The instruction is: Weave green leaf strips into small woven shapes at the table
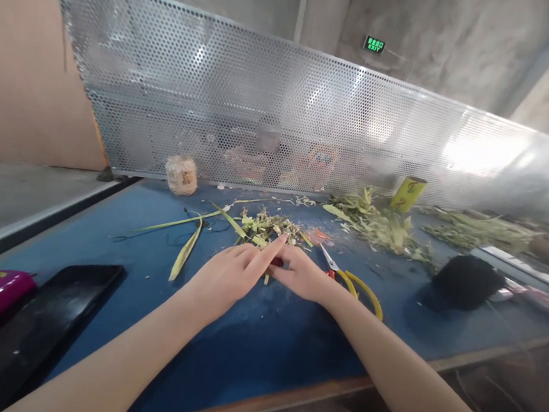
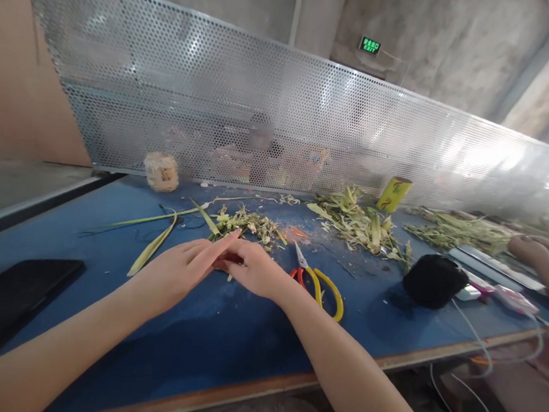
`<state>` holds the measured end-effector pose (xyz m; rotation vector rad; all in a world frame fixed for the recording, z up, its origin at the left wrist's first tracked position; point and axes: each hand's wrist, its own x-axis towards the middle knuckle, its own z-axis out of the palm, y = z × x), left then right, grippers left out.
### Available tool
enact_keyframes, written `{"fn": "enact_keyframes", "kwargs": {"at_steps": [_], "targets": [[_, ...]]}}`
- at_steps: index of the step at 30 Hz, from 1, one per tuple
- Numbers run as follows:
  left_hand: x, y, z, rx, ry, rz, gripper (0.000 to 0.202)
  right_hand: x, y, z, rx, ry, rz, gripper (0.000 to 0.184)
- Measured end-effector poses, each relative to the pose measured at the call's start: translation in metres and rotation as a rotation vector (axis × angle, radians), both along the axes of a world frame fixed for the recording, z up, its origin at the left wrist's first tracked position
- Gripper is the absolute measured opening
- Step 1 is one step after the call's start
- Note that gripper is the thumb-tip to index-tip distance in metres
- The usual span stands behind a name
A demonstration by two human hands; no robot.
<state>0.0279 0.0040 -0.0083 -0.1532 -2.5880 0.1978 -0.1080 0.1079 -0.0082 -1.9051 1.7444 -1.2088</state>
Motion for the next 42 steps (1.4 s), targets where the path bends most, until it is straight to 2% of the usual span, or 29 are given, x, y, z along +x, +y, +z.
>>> {"fn": "enact_keyframes", "kwargs": {"at_steps": [3,5,7,9,12,17,21,23,28,32,34,36,39,40,41,42], "targets": [[0.000,-0.001,-0.003,0.052,-0.029,-0.045,0.060,-0.004,-0.001,0.004,0.157,-0.224,0.096,0.005],[0.001,-0.001,0.000,0.162,-0.040,-0.059,0.056,-0.008,0.000,0.006,0.212,-0.280,0.146,0.004],[0.003,0.000,0.006,0.362,-0.028,-0.022,0.057,-0.011,0.001,0.009,0.221,-0.264,0.156,0.006],[0.005,0.001,0.012,0.595,-0.001,0.067,0.063,-0.014,0.003,0.010,0.204,-0.201,0.158,0.010],[0.006,0.002,0.017,0.705,-0.005,0.079,0.064,-0.014,0.005,0.013,0.147,-0.081,0.152,0.011],[0.003,0.001,0.014,0.655,-0.056,0.074,0.061,-0.013,0.006,0.013,0.089,0.045,-0.028,0.013],[0.004,0.000,0.012,0.683,-0.009,0.108,0.060,-0.012,0.003,0.009,0.047,0.053,-0.031,0.009],[0.005,0.000,0.013,0.717,0.016,0.102,0.058,-0.011,0.002,0.007,0.020,0.049,-0.076,0.010],[0.005,0.003,0.018,0.933,0.085,0.098,0.055,-0.023,-0.002,0.004,-0.036,0.041,-0.272,0.012],[0.007,0.006,0.023,1.148,0.052,0.063,0.060,-0.043,0.001,0.003,-0.065,0.087,-0.570,0.015],[0.007,0.007,0.023,1.214,0.013,0.034,0.060,-0.050,0.004,0.004,-0.089,0.138,-0.659,0.014],[0.007,0.007,0.023,1.251,-0.011,0.017,0.056,-0.052,0.007,0.005,-0.024,0.158,-0.611,0.015],[0.006,0.005,0.021,1.258,-0.027,0.016,0.054,-0.054,0.013,0.011,0.199,0.145,-0.453,0.021],[0.006,0.005,0.021,1.249,-0.031,0.019,0.054,-0.058,0.016,0.013,0.233,0.145,-0.469,0.022],[0.006,0.004,0.020,1.236,-0.032,0.020,0.054,-0.063,0.021,0.016,0.225,0.152,-0.547,0.023],[0.006,0.004,0.020,1.216,-0.030,0.022,0.054,-0.071,0.026,0.018,0.149,0.172,-0.736,0.024]]}}
